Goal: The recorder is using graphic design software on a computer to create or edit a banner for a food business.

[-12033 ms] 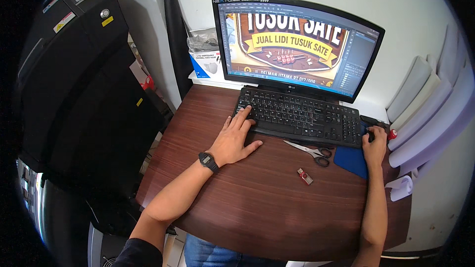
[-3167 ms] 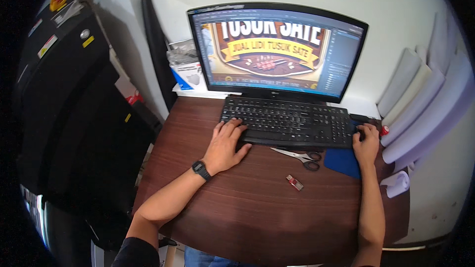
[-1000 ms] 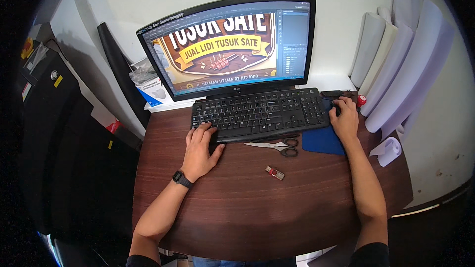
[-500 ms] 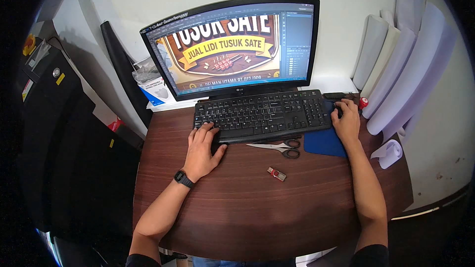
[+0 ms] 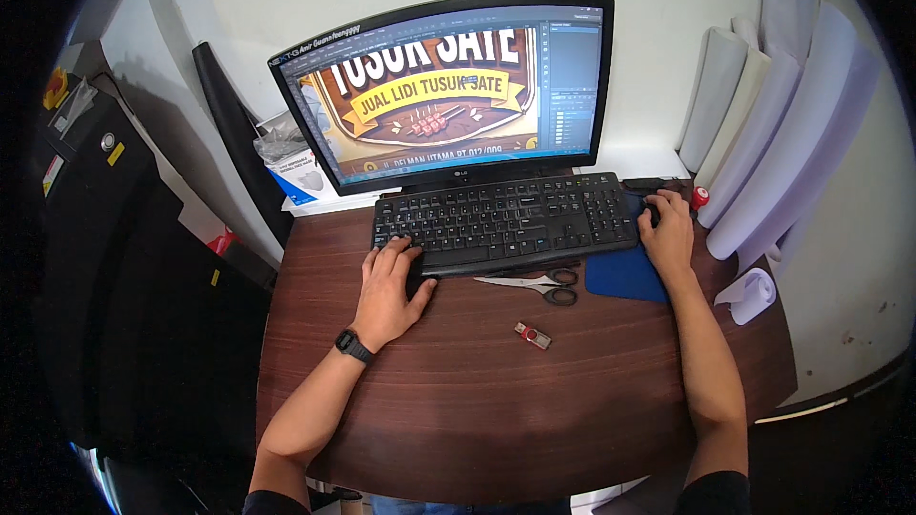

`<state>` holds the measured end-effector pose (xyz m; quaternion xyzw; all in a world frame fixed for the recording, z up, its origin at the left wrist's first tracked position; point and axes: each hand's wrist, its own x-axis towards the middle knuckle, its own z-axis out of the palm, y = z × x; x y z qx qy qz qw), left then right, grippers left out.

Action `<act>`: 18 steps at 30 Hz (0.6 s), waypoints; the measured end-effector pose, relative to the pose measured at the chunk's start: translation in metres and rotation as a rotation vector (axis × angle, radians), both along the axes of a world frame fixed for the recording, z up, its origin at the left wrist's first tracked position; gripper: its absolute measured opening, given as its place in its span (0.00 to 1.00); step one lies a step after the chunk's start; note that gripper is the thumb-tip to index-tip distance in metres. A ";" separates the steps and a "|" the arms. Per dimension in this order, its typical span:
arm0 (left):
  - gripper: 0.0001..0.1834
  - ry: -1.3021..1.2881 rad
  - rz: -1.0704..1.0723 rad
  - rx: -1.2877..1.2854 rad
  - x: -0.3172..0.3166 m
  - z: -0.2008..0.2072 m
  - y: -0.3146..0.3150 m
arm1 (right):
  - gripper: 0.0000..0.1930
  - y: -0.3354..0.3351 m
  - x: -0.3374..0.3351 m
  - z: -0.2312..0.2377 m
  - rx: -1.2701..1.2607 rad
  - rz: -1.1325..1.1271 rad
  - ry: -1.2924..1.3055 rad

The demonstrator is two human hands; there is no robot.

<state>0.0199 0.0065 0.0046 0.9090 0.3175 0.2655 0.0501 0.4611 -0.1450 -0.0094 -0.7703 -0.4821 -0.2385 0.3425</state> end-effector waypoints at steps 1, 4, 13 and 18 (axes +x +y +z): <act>0.31 0.001 0.000 -0.004 0.001 0.000 0.000 | 0.11 0.000 0.001 0.000 0.000 -0.002 0.000; 0.31 0.000 0.007 -0.004 -0.003 0.000 0.000 | 0.11 0.004 -0.005 0.001 0.038 0.013 0.030; 0.30 -0.038 -0.002 0.000 -0.002 -0.002 -0.001 | 0.13 -0.002 0.000 0.001 -0.023 0.024 0.044; 0.30 -0.021 -0.005 -0.014 -0.006 -0.003 0.000 | 0.14 -0.001 -0.007 0.004 -0.064 0.048 0.073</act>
